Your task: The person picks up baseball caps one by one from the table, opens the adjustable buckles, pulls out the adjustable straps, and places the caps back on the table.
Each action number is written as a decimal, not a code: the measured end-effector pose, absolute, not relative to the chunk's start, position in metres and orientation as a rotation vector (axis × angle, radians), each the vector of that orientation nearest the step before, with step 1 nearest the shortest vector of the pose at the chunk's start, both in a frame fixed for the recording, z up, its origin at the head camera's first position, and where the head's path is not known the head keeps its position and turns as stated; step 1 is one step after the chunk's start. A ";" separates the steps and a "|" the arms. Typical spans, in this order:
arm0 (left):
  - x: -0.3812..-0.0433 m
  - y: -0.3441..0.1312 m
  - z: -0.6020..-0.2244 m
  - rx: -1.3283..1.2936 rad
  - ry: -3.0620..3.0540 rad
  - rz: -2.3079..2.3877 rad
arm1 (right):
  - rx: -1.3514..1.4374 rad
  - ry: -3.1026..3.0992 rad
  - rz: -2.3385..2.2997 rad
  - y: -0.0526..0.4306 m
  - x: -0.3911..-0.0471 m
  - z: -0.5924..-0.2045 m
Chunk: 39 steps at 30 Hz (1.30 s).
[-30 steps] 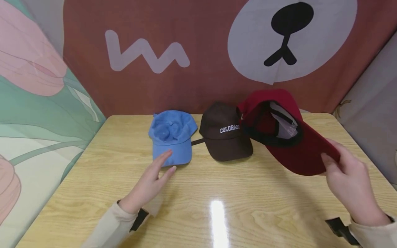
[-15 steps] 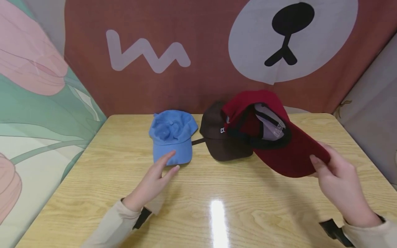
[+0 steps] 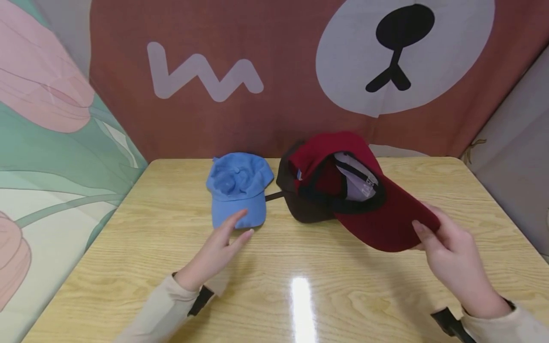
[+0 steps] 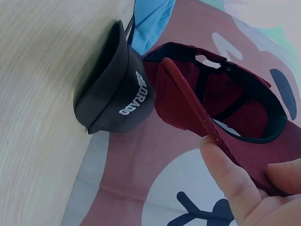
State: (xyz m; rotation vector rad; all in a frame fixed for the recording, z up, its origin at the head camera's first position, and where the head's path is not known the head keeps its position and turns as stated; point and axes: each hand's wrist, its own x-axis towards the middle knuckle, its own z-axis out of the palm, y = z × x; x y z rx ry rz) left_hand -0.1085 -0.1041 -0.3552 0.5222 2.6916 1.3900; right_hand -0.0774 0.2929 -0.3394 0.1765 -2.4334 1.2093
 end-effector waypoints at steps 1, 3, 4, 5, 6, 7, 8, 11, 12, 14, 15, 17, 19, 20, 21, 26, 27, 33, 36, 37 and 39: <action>-0.109 -0.103 -0.355 0.521 2.686 1.397 | 0.174 -2.438 1.201 0.292 -0.077 -0.340; -0.110 -0.101 -0.356 0.514 2.669 1.408 | 0.180 -2.436 1.196 0.289 -0.076 -0.340; -0.110 -0.100 -0.356 0.510 2.660 1.415 | 0.189 -2.428 1.211 0.288 -0.075 -0.340; -0.110 -0.099 -0.356 0.508 2.651 1.421 | 0.203 -2.420 1.218 0.286 -0.074 -0.340; -0.110 -0.099 -0.356 0.507 2.642 1.428 | 0.216 -2.412 1.230 0.285 -0.073 -0.340; -0.111 -0.098 -0.356 0.505 2.635 1.431 | 0.230 -2.404 1.240 0.284 -0.072 -0.340; -0.111 -0.097 -0.356 0.507 2.631 1.431 | 0.239 -2.401 1.246 0.283 -0.071 -0.340; -0.112 -0.095 -0.357 0.496 2.610 1.438 | 0.244 -2.409 1.249 0.280 -0.070 -0.339; -0.113 -0.095 -0.358 0.496 2.607 1.440 | 0.245 -2.411 1.252 0.280 -0.070 -0.339; -0.114 -0.093 -0.359 0.490 2.598 1.446 | 0.238 -2.419 1.252 0.278 -0.069 -0.338; -0.114 -0.092 -0.359 0.482 2.593 1.451 | 0.237 -2.421 1.253 0.278 -0.068 -0.338; -0.116 -0.089 -0.360 0.476 2.586 1.461 | 0.238 -2.426 1.254 0.276 -0.067 -0.338; -0.117 -0.087 -0.360 0.470 2.575 1.477 | 0.244 -2.430 1.242 0.274 -0.065 -0.338; -0.118 -0.085 -0.361 0.470 2.568 1.487 | 0.250 -2.428 1.241 0.273 -0.064 -0.338; -0.119 -0.084 -0.361 0.467 2.555 1.502 | 0.262 -2.422 1.240 0.272 -0.064 -0.338; -0.123 -0.077 -0.363 0.433 2.511 1.586 | 0.309 -2.407 1.277 0.265 -0.063 -0.339; -0.124 -0.076 -0.364 0.420 2.496 1.608 | 0.315 -2.403 1.291 0.264 -0.063 -0.339; -0.130 -0.072 -0.368 0.350 2.306 1.821 | 0.397 -2.351 1.367 0.259 -0.062 -0.342; -0.133 -0.071 -0.370 0.345 2.237 1.932 | 0.441 -2.328 1.390 0.258 -0.062 -0.343; -0.134 -0.071 -0.370 0.351 2.228 1.962 | 0.457 -2.316 1.409 0.257 -0.062 -0.343; -0.135 -0.070 -0.370 0.374 2.236 2.010 | 0.480 -2.294 1.461 0.256 -0.062 -0.344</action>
